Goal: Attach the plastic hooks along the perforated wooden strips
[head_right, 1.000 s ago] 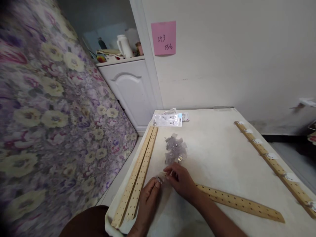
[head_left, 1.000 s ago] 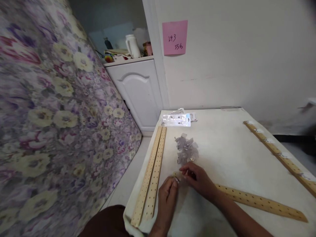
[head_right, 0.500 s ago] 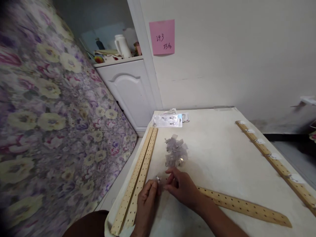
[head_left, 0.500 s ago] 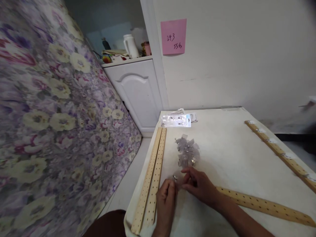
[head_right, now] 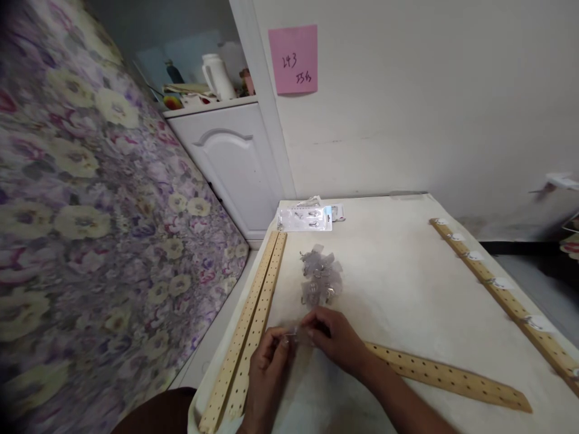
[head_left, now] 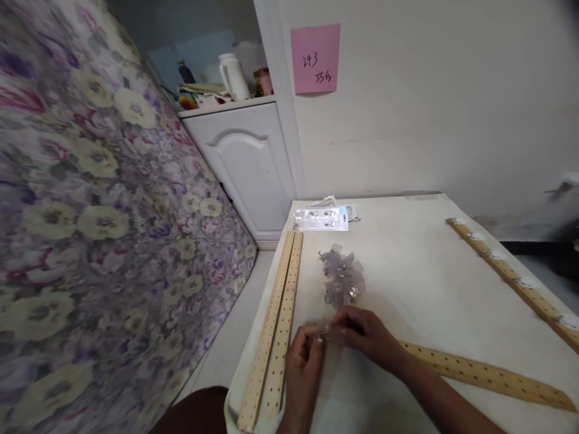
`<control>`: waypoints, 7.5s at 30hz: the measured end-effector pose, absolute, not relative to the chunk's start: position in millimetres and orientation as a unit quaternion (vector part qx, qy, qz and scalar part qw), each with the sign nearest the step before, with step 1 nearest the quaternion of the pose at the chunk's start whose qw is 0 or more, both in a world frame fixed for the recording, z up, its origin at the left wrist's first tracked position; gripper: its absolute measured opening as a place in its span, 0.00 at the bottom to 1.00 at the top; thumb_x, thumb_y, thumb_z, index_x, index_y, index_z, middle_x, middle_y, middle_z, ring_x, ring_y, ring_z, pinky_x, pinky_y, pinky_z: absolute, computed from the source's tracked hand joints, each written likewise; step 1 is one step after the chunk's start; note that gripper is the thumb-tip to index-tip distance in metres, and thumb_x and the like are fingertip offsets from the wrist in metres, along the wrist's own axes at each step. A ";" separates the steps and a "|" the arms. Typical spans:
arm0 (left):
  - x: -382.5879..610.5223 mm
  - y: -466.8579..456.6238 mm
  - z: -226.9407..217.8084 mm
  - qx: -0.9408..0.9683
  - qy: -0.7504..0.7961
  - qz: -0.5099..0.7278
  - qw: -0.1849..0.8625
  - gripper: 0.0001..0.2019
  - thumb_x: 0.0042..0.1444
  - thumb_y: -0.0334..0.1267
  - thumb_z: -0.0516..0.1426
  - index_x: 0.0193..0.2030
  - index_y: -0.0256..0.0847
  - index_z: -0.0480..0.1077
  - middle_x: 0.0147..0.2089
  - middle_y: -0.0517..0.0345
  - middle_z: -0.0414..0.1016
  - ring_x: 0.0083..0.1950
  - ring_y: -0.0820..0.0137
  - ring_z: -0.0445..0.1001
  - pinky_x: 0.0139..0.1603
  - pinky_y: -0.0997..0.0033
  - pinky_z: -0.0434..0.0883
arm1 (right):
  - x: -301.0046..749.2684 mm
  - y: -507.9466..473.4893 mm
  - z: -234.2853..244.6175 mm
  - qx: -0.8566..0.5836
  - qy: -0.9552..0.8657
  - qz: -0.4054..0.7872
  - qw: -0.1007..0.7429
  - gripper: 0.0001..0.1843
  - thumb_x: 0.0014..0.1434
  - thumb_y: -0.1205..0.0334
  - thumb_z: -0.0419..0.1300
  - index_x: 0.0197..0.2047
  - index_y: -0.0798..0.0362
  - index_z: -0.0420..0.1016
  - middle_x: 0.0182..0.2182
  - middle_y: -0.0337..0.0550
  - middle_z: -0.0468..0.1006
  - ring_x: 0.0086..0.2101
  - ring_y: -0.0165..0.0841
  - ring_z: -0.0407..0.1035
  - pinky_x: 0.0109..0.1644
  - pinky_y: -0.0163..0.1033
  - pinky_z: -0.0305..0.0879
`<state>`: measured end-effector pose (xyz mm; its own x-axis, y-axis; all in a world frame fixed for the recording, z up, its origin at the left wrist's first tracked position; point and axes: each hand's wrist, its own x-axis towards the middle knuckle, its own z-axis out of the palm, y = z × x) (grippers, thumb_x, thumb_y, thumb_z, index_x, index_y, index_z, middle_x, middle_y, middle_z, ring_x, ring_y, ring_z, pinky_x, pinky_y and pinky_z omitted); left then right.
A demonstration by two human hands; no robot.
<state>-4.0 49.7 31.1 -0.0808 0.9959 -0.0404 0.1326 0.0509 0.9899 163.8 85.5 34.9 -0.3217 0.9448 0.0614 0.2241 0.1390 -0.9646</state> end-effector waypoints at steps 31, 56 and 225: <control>-7.9 55.9 13.9 0.342 0.512 0.651 0.443 0.20 0.48 0.45 0.61 0.47 0.41 0.67 0.36 0.62 0.69 0.31 0.77 0.70 0.36 0.74 0.71 | 235.4 -2.0 21.1 -0.647 -0.679 0.231 0.259 0.13 0.51 0.57 0.60 0.42 0.46 0.74 0.42 0.45 0.73 0.44 0.41 0.67 0.47 0.45 0.65; -8.7 42.7 1.3 0.459 0.537 0.522 0.477 0.19 0.52 0.44 0.58 0.49 0.42 0.66 0.31 0.62 0.71 0.32 0.71 0.72 0.37 0.71 0.69 | 146.5 69.2 28.5 -0.528 -0.603 0.441 0.404 0.13 0.50 0.66 0.57 0.41 0.53 0.71 0.28 0.37 0.75 0.28 0.31 0.69 0.33 0.36 0.65; -17.1 30.5 17.8 0.665 0.559 0.381 0.317 0.08 0.58 0.38 0.48 0.39 0.41 0.67 0.37 0.53 0.71 0.39 0.64 0.71 0.41 0.64 0.67 | 164.5 88.4 34.9 -0.611 -0.585 0.223 0.484 0.16 0.49 0.64 0.61 0.43 0.51 0.71 0.34 0.40 0.68 0.30 0.32 0.63 0.37 0.39 0.63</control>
